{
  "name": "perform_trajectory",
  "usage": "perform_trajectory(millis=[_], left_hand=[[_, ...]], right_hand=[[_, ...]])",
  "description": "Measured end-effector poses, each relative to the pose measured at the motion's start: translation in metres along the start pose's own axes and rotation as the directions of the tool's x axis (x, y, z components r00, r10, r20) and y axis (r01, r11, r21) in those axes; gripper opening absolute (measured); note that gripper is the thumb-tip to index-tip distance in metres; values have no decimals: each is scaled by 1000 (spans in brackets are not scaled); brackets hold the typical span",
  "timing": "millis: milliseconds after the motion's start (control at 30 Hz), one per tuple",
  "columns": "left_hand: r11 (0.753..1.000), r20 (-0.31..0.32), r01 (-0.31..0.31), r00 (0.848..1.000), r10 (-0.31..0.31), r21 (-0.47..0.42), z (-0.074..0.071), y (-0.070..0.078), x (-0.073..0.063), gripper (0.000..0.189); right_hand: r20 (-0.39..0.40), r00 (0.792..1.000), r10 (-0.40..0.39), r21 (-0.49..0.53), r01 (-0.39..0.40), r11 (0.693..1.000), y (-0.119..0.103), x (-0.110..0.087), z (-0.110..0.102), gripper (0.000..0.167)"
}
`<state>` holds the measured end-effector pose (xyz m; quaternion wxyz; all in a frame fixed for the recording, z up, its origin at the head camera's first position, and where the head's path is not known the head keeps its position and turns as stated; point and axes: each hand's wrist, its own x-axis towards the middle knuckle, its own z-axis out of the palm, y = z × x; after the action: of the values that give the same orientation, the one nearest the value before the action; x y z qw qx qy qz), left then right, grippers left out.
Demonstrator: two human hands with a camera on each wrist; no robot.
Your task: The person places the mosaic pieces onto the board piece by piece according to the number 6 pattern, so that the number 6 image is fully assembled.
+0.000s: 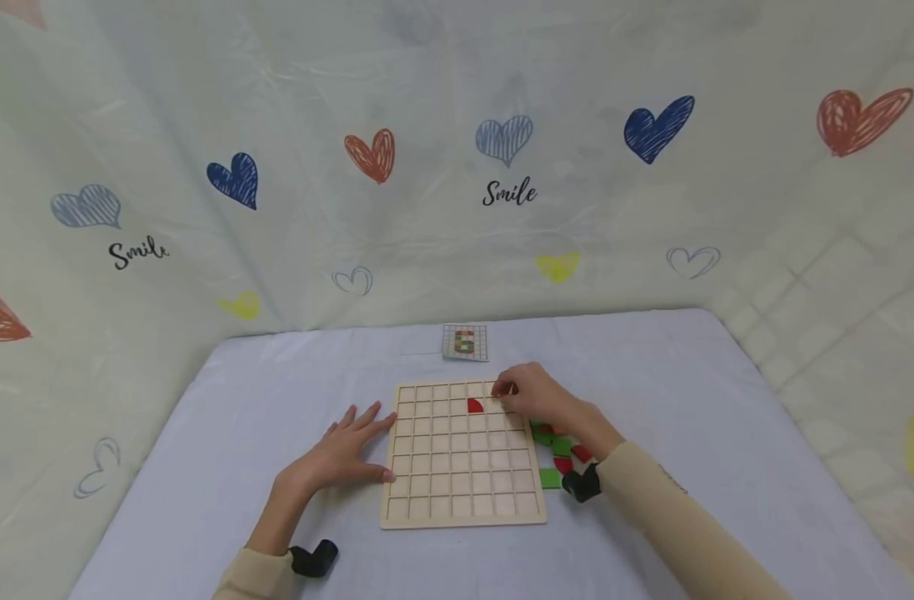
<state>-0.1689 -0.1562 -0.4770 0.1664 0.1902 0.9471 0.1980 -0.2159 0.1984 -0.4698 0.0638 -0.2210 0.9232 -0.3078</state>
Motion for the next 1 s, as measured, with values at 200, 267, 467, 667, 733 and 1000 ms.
perform_trajectory(millis=[200, 267, 467, 667, 733, 1000], left_hand=[[1000, 1, -3, 1000, 3, -8, -2, 1, 1, 95], [1000, -5, -4, 1000, 4, -10, -2, 2, 1, 95], [1000, -5, 10, 1000, -10, 0, -2, 2, 1, 96], [1000, -5, 2, 1000, -2, -4, -2, 3, 2, 95], [1000, -8, 8, 1000, -8, -8, -2, 3, 1, 95], [1000, -10, 15, 1000, -15, -7, -1, 3, -2, 95]], right_hand=[[-10, 1000, -10, -29, 9, 1000, 10, -16, -11, 9], [-8, 1000, -6, -26, 6, 1000, 12, -21, -14, 7], [54, 994, 92, 15, -93, 996, 18, -31, -21, 7], [94, 987, 132, 15, -134, 991, 24, -38, -23, 6], [116, 983, 143, 22, -146, 989, 25, -39, -22, 7], [156, 969, 191, 33, -198, 980, 26, -43, -19, 18]])
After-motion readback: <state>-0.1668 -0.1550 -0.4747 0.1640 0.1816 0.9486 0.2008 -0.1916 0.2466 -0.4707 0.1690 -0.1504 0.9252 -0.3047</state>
